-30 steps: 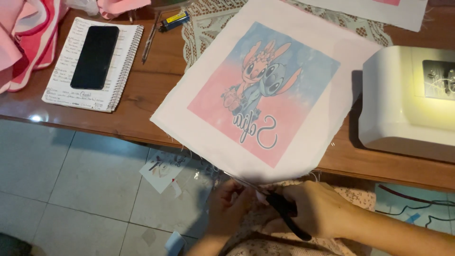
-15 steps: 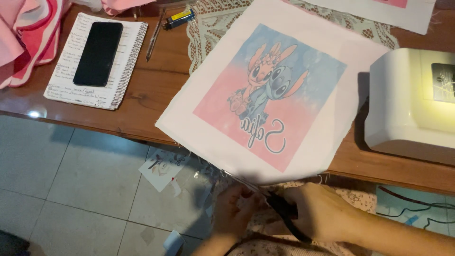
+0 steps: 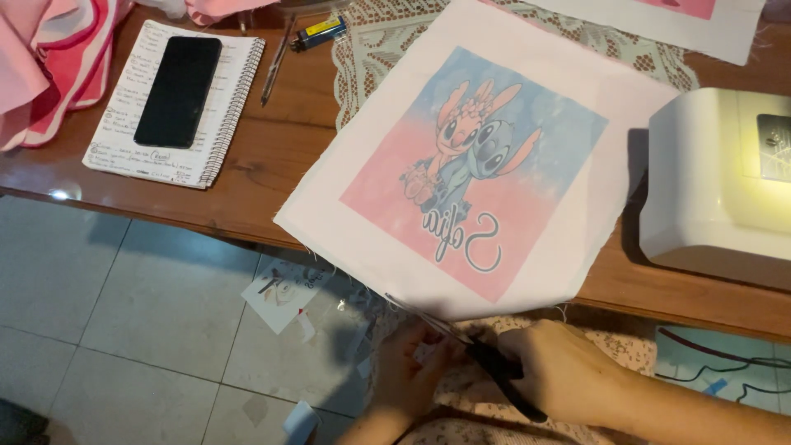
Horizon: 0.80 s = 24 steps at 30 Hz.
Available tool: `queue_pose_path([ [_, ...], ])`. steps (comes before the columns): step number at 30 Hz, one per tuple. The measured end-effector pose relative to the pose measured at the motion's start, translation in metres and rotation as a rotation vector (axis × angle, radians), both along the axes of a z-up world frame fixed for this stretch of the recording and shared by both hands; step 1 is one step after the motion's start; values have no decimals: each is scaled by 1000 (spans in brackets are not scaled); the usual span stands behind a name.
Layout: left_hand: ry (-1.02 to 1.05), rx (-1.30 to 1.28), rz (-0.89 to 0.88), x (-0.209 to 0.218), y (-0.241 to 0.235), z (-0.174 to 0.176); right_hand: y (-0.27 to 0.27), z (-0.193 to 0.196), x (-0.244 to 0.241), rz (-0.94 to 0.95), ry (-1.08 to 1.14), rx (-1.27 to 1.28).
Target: Cutting out a printed design from a piece of fabric using scissors
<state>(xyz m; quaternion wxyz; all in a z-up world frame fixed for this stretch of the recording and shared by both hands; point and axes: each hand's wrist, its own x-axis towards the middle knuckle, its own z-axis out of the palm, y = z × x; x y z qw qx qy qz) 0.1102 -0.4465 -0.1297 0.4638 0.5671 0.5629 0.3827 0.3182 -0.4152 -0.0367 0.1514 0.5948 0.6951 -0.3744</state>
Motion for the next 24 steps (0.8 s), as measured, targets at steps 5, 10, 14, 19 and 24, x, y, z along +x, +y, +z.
queue_pose_path([
  [5,-66,171,-83,3,-4,-12,15,35,-20,36,63,-41],
  [10,-88,22,-87,2,-6,-14,9,11,-10,66,63,48],
  [14,-51,83,-101,1,-6,-20,5,-5,-2,59,113,100],
  [19,-46,136,-107,2,-4,-16,10,18,-15,-12,0,-25],
  [24,-15,0,-177,3,-8,-31,13,8,-17,84,1,7],
])
